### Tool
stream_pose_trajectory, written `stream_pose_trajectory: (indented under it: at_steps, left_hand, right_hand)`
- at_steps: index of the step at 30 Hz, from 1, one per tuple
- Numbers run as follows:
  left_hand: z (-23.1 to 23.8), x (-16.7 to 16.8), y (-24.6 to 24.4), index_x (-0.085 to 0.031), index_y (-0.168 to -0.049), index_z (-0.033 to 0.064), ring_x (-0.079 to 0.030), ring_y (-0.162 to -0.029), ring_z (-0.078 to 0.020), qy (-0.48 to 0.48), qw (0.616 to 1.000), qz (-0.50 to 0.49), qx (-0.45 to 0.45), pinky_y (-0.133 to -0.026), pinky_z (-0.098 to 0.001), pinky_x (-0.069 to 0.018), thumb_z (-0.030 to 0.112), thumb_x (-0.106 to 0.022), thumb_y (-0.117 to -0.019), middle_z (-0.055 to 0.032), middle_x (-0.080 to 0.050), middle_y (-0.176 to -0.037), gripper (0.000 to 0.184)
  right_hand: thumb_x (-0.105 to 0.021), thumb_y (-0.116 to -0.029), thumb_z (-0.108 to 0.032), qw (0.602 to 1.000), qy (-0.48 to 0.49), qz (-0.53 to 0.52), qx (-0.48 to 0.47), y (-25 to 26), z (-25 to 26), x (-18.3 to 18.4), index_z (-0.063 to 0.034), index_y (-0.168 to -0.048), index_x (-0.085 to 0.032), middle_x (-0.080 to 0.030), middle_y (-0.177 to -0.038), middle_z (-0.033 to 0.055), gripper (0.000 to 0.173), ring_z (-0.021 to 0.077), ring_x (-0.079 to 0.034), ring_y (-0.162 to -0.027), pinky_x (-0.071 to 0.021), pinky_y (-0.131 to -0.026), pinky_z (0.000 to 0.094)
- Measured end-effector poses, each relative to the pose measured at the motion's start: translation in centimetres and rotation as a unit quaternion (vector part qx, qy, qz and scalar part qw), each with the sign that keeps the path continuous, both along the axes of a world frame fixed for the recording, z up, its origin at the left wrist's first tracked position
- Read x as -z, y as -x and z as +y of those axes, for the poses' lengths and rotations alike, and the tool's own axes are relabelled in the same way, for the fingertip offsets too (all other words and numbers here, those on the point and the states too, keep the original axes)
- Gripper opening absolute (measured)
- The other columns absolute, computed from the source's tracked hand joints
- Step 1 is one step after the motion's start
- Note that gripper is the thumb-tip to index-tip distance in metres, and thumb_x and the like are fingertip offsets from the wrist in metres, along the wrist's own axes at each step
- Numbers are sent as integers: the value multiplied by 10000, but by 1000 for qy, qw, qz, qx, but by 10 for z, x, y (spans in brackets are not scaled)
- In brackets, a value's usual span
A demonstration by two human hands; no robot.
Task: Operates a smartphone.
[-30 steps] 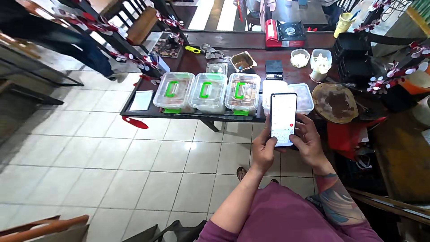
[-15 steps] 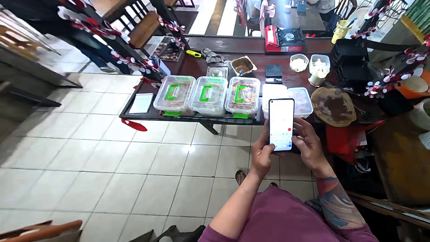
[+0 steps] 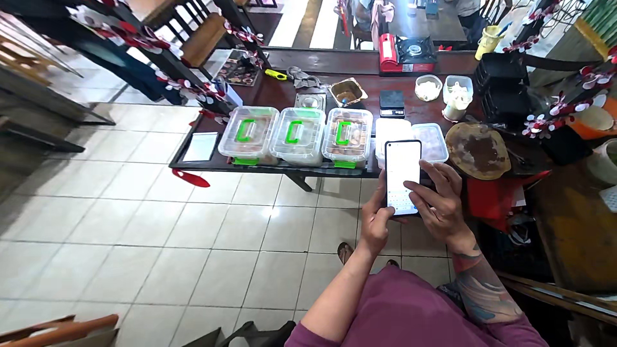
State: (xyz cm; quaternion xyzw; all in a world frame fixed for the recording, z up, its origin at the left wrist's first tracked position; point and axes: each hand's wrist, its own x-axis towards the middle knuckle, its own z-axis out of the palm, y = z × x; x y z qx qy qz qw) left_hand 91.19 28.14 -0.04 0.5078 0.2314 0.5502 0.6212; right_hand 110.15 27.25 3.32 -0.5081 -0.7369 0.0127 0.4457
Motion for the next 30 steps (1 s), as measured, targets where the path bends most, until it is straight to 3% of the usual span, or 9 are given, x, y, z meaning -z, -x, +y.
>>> stream_pose_trajectory:
  at_steps: [11,14,16,18,20,23,30]
  left_hand:
    - [0,7,1,-279,-1618,89,-701,-1007,-394,9,1000,-5,5,-663,-541,-639,5,-356,-936,-265,-591,-1334,692]
    - [0,5,2,-302,-1608,92,-699,-1012,-402,13,1000,-6,7,-667,-550,-638,21,-356,-941,-266,-590,-1340,673]
    - [0,8,3,-278,-1618,95,-691,-1039,-420,7,1000,-13,11,-677,-570,-637,19,-347,-943,-273,-576,-1357,682]
    - [1,9,4,-268,-1623,101,-687,-1050,-428,9,1000,-18,11,-678,-580,-636,22,-349,-948,-274,-572,-1364,684]
    - [1,11,6,-251,-1629,114,-679,-1058,-437,10,1000,-24,17,-684,-591,-633,24,-349,-954,-276,-559,-1376,689]
    - [2,10,6,-249,-1633,125,-680,-1059,-437,12,1000,-22,18,-691,-591,-633,18,-347,-957,-277,-558,-1381,691]
    - [2,14,4,-282,-1609,77,-685,-1049,-430,3,999,-29,25,-702,-589,-634,16,-360,-944,-285,-581,-1338,672]
  right_hand:
    - [-656,-993,-353,998,5,-62,25,9,12,-2,-391,-1243,-743,-436,-1599,-74,267,293,-263,-1530,-242,-1207,589]
    - [-667,-987,-304,1000,-14,-10,13,6,12,1,-353,-1208,-765,-491,-1560,-51,247,302,-307,-1514,-253,-1217,599]
    - [-645,-1003,-262,997,13,72,-2,3,8,-2,-277,-1203,-772,-513,-1539,-21,237,291,-332,-1503,-275,-1230,575]
    - [-595,-1030,-258,980,90,177,-26,0,5,-4,-201,-1309,-706,-489,-1560,-14,305,250,-362,-1494,-316,-1234,528]
    - [-552,-1044,-227,937,174,288,-89,-3,2,0,-179,-1493,-513,-473,-1565,18,454,253,-487,-1410,-485,-1134,483]
    - [-525,-992,-121,877,228,382,-181,-5,0,11,-173,-1604,-311,-534,-1496,124,651,337,-576,-1312,-551,-1041,520]
    - [-595,-932,-23,863,235,404,-192,-4,-5,23,-155,-1589,-342,-569,-1445,142,716,354,-634,-1221,-606,-955,520]
